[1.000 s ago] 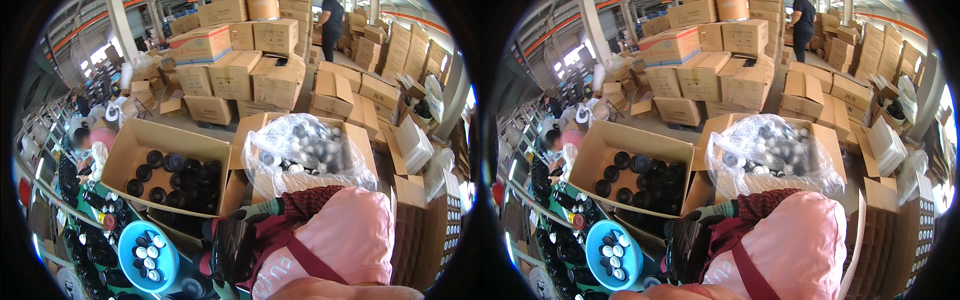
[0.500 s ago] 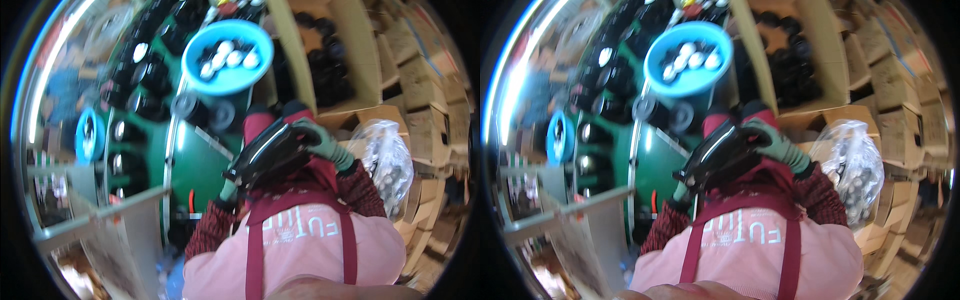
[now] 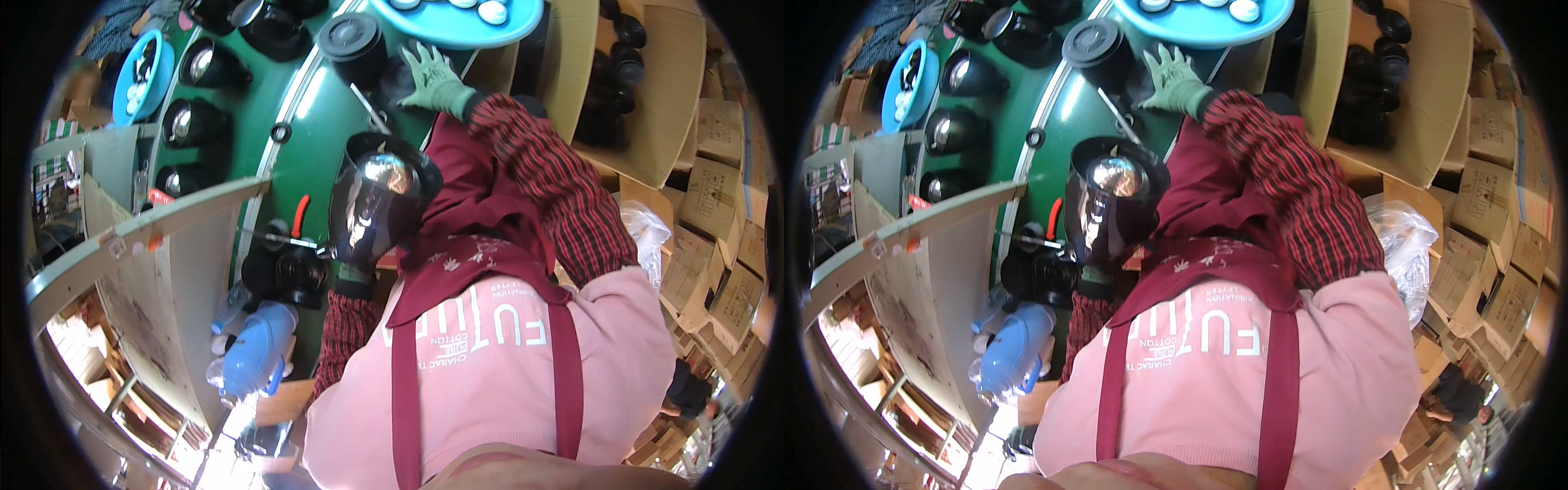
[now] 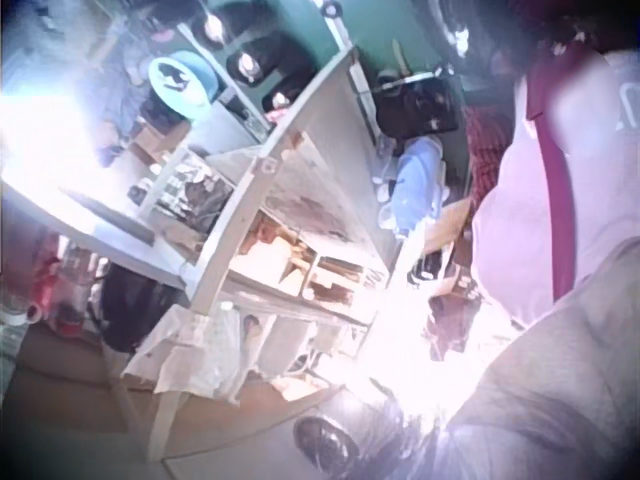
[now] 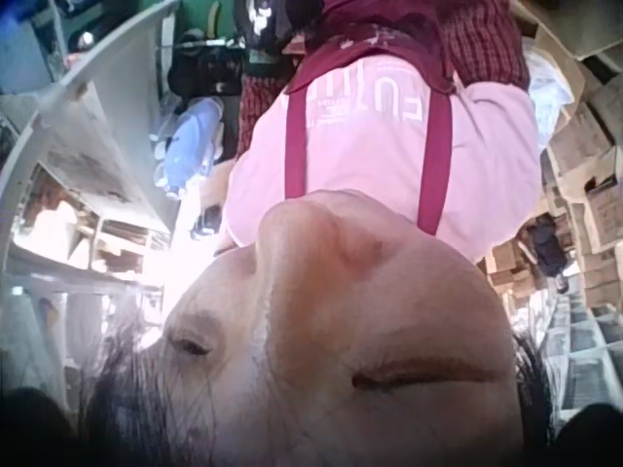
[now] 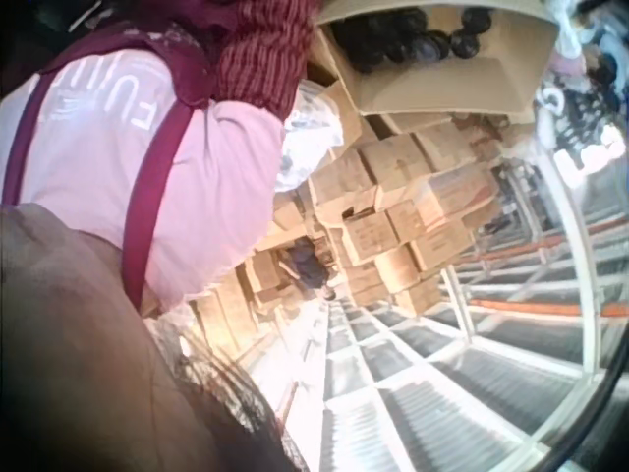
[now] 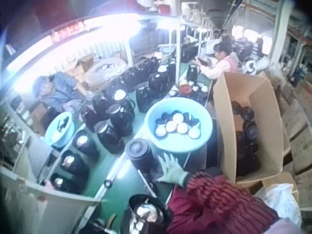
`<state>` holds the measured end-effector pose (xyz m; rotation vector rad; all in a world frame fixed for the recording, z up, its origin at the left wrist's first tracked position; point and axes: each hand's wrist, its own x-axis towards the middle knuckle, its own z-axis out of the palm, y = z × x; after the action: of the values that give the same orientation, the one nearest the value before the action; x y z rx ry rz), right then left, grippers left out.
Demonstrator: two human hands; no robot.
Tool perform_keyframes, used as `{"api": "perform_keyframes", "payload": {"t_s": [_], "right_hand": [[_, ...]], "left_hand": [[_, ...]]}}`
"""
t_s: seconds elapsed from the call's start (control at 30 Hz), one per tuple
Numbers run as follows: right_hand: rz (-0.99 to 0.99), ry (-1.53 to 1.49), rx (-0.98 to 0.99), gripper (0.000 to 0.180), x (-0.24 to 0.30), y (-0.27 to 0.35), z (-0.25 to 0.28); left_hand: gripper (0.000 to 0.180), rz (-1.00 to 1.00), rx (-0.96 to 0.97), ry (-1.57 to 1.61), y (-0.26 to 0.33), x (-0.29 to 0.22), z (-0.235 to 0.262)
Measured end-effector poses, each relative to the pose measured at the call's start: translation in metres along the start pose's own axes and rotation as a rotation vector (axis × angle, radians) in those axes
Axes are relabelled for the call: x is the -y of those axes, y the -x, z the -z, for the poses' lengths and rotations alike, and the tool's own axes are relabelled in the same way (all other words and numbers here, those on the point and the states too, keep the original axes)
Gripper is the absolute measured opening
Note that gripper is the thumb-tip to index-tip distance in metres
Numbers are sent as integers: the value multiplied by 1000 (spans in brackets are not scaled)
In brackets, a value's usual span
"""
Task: The person assembles black kettles on a conveyor belt. They pick up kettle bodies, insert metal strainers, and place lids on top. The person handles the kettles one at a time, moving them along the belt after assembly.
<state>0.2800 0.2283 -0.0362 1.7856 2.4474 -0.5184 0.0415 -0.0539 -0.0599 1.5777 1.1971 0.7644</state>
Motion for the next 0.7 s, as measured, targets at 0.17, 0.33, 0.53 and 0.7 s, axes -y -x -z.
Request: {"api": "perform_keyframes", "payload": {"t_s": [0.17,0.33,0.53,0.7], "right_hand": [[8,193,-65,122,11,-21,-35],[122,-356,-425,107,2,41,5],[565,-1071,-362,101,10,162,82],[436,-1020,-362,104,-1,192,78]], "left_hand": [[50,-21,-23,-157,5,-16,10],[51,-121,-1,-548,-12,-36,32],[52,-308,34,-691,-63,-51,49],[55,-242,154,-259,-77,-13,49]]}}
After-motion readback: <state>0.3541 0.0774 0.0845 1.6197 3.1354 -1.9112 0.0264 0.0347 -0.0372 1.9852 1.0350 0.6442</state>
